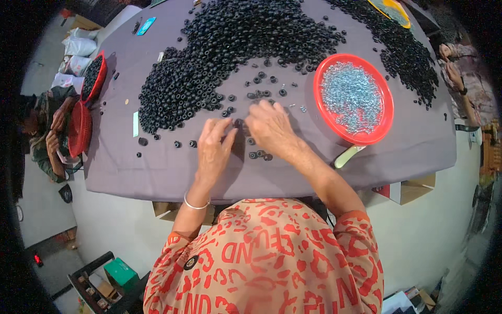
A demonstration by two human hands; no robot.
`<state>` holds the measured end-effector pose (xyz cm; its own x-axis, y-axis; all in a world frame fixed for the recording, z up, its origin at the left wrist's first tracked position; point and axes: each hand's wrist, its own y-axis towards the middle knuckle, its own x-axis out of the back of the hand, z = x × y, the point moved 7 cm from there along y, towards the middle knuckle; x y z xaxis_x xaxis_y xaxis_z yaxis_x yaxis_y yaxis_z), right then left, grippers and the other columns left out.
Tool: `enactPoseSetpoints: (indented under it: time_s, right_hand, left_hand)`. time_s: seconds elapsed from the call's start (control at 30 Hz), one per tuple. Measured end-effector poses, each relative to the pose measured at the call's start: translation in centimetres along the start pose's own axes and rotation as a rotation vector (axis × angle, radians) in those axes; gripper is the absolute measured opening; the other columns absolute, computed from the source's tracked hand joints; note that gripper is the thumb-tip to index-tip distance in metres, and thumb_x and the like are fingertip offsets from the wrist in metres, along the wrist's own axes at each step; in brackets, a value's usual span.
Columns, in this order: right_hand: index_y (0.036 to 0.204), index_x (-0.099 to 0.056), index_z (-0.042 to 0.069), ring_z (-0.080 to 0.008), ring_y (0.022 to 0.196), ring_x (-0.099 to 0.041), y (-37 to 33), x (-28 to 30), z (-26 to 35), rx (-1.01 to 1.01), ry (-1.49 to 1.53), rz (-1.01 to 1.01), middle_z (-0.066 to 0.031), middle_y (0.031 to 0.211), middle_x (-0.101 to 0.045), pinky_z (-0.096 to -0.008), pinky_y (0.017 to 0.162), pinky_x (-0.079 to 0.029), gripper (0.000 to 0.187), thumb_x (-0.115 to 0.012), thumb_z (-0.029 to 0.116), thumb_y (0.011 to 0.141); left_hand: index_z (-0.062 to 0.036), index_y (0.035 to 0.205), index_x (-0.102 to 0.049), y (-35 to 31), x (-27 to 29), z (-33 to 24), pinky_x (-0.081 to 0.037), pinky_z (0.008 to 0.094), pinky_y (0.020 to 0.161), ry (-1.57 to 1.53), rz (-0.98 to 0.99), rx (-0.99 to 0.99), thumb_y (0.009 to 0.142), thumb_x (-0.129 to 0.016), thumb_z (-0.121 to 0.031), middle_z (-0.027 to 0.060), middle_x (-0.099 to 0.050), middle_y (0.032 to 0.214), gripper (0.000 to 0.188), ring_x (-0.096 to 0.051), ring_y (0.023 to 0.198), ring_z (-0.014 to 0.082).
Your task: The person assembles small metal inserts into circular black plastic housings by hand at a workstation.
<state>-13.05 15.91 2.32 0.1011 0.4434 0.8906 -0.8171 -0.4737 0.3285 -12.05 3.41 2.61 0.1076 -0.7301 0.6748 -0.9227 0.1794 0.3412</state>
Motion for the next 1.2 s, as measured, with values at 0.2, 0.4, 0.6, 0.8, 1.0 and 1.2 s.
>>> enactPoseSetpoints:
  time_s: [0.2, 0.4, 0.6, 0.8, 1.0, 1.2]
  right_hand:
    - [0.076, -0.06, 0.007, -0.0221, 0.076, -0.05, -3.4, 1.5, 0.0, -0.063, 0.137, -0.2, -0.0038, 0.077, -0.052, -0.0339, 0.065, -0.036, 0.01, -0.064, 0.007, 0.067]
    - [0.08, -0.059, 0.004, -0.0246, 0.074, -0.052, -5.6, 2.4, -1.2, -0.127, 0.288, -0.348, -0.0073, 0.081, -0.054, -0.0349, 0.066, -0.04, 0.013, -0.064, -0.001, 0.068]
    - [0.087, -0.058, 0.001, -0.0279, 0.071, -0.053, -6.1, 3.4, -4.5, -0.392, 0.19, -0.468, -0.0109, 0.081, -0.054, -0.0357, 0.063, -0.043, 0.016, -0.061, -0.004, 0.072]
    - [0.089, -0.058, 0.002, -0.0283, 0.075, -0.054, -5.3, 3.0, -4.7, -0.457, 0.138, -0.407, -0.0118, 0.08, -0.053, -0.0367, 0.065, -0.044, 0.017, -0.062, -0.002, 0.072]
    - [0.089, -0.058, 0.003, -0.0285, 0.078, -0.054, -3.8, 2.6, -4.5, -0.456, 0.056, -0.299, -0.0108, 0.084, -0.053, -0.0378, 0.067, -0.044, 0.017, -0.062, 0.002, 0.072]
    - [0.089, -0.058, 0.004, -0.0285, 0.078, -0.054, -4.7, 2.3, -3.8, -0.445, 0.175, -0.25, -0.0113, 0.085, -0.052, -0.0372, 0.068, -0.044, 0.018, -0.062, 0.002, 0.072]
  left_hand:
    - [-0.0015, 0.087, -0.059, 0.6, -1.8, 0.1, -0.047, 0.0346, 0.062, -0.066, 0.108, 0.048, 0.074, -0.063, -0.003, 0.0112, -0.055, 0.085, 0.014, -0.058, 0.07, 0.0263]
    - [0.0001, 0.088, -0.06, 0.0, -1.0, -0.4, -0.048, 0.0308, 0.058, -0.11, 0.039, 0.045, 0.075, -0.063, 0.0, 0.01, -0.059, 0.085, 0.014, -0.06, 0.067, 0.0215]
    - [-0.0001, 0.1, -0.06, -3.5, -2.4, 4.7, -0.049, 0.0237, 0.056, -1.117, 0.091, 0.77, 0.081, -0.059, -0.001, 0.01, -0.062, 0.094, 0.018, -0.061, 0.077, 0.0135]
    - [-0.003, 0.098, -0.06, -5.6, -2.2, 4.1, -0.048, 0.021, 0.057, -1.481, 0.129, 0.862, 0.083, -0.058, -0.004, 0.0118, -0.062, 0.094, 0.015, -0.06, 0.078, 0.0142]
    - [-0.0031, 0.098, -0.06, -6.8, -2.6, 3.7, -0.047, 0.0223, 0.058, -1.441, 0.119, 0.857, 0.083, -0.058, -0.001, 0.0123, -0.062, 0.094, 0.015, -0.06, 0.076, 0.0149]
    - [-0.0005, 0.1, -0.059, -6.9, -2.4, 2.9, -0.047, 0.0222, 0.057, -1.296, 0.112, 0.814, 0.082, -0.058, 0.0, 0.0127, -0.062, 0.094, 0.018, -0.059, 0.075, 0.0144]
